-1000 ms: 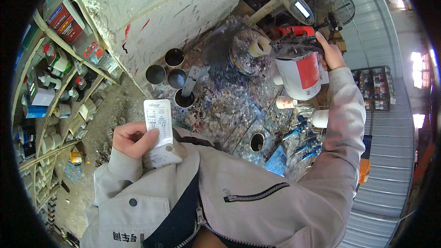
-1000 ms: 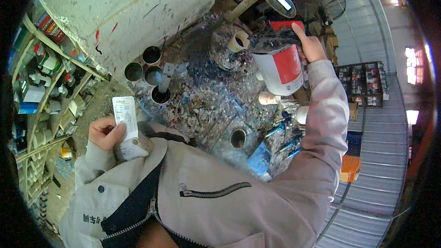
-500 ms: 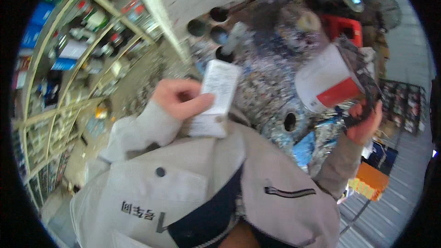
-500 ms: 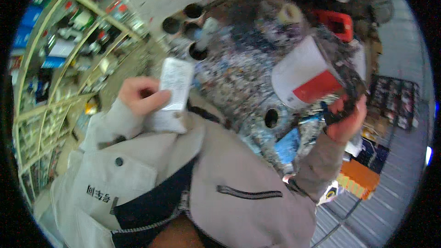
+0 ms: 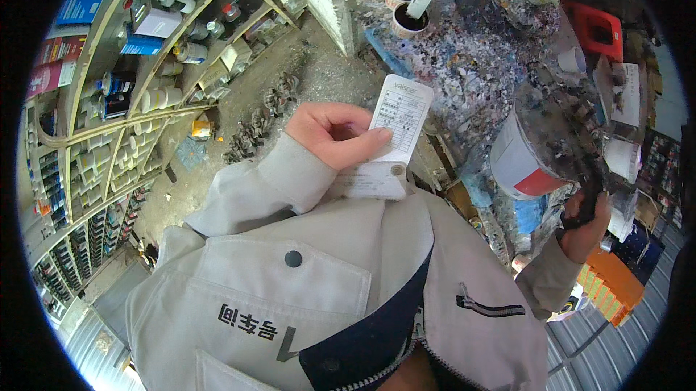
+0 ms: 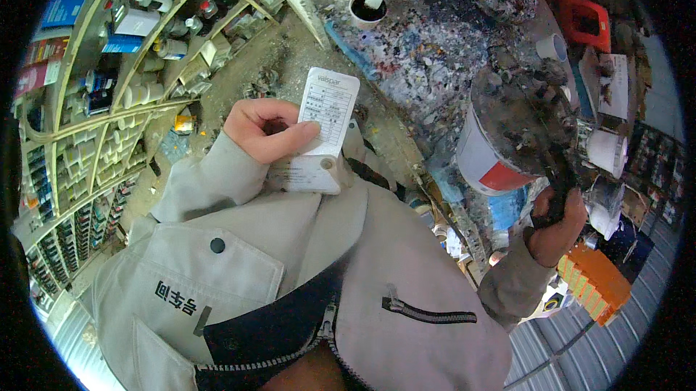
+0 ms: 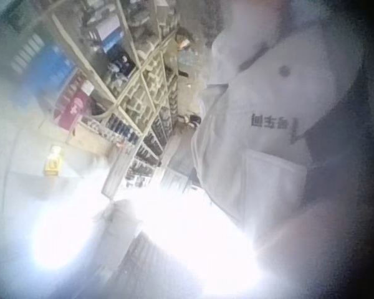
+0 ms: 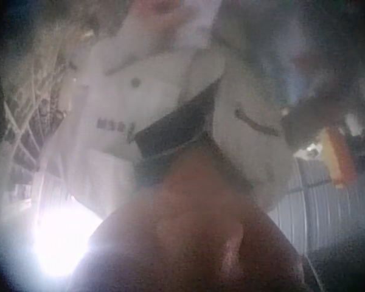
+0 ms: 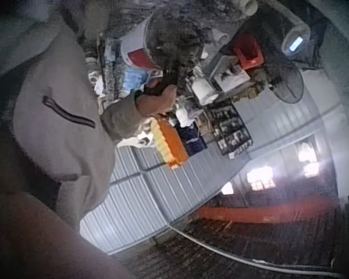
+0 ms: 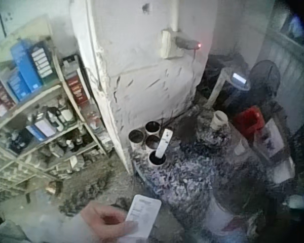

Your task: The person retrieves paint cans from shelves, places them on a scale, and pours contents into a mixing container while referencing a printed label. They repeat this process with multiple cans, moving between shelves and the workbench.

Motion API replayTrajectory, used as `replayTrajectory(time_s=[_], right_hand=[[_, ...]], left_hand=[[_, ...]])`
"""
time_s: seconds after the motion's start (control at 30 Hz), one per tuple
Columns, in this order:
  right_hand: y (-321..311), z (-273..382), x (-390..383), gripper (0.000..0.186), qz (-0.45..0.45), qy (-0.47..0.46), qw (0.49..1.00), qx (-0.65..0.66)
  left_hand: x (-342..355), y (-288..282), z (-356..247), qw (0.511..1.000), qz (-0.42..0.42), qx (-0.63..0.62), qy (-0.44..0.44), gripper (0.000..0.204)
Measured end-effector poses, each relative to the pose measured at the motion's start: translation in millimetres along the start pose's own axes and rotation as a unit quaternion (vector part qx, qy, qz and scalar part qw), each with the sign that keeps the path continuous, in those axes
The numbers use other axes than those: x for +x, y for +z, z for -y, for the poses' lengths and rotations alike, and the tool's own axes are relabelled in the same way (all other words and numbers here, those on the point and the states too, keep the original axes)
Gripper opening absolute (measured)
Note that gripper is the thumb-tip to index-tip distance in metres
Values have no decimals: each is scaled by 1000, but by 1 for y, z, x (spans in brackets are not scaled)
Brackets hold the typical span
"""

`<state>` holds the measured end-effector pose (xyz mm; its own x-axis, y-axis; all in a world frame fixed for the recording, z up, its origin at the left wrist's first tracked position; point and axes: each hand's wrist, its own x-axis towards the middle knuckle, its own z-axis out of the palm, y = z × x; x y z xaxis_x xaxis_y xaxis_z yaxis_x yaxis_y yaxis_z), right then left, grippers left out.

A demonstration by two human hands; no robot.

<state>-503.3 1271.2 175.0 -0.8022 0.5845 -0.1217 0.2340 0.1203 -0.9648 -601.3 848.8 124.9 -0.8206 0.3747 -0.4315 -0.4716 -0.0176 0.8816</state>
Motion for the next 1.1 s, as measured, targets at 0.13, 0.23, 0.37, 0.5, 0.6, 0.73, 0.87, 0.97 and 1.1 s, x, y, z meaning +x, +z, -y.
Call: replayTrajectory(time_s=[0.13, 0.23, 0.37, 0.5, 0.6, 0.73, 0.87, 0.97, 1.1], right_hand=[[15, -9, -34, 42, -64, -45, 994, -76], [27, -6, -55, 43, -26, -44, 996, -80], [48, -6, -88, 40, -3, 6, 999, -47], [77, -18, -127, 42, 15, 14, 998, -65], [94, -31, -151, 44, 42, 52, 995, -68], [119, -70, -179, 43, 28, 100, 994, -39], [142, -113, -199, 49, 62, 203, 976, 46], [164, -153, -202, 55, 88, 269, 959, 13], [206, -236, -189, 63, 88, 340, 936, -20]], left_hand=[[-25, -14, 11, 1000, 4, 8, 13, 19], [-45, -31, 20, 999, -6, -2, 32, 18], [-85, -60, 43, 998, -37, -50, 30, 15], [-139, -98, 69, 995, -57, -80, 37, 14], [-179, -124, 94, 993, -69, -87, 42, 15], [-216, -152, 127, 989, -85, -109, 47, 14], [-246, -180, 146, 983, -107, -142, 48, 13], [-261, -204, 158, 976, -125, -179, 18, 12], [-265, -225, 173, 956, -176, -232, -13, 12]])
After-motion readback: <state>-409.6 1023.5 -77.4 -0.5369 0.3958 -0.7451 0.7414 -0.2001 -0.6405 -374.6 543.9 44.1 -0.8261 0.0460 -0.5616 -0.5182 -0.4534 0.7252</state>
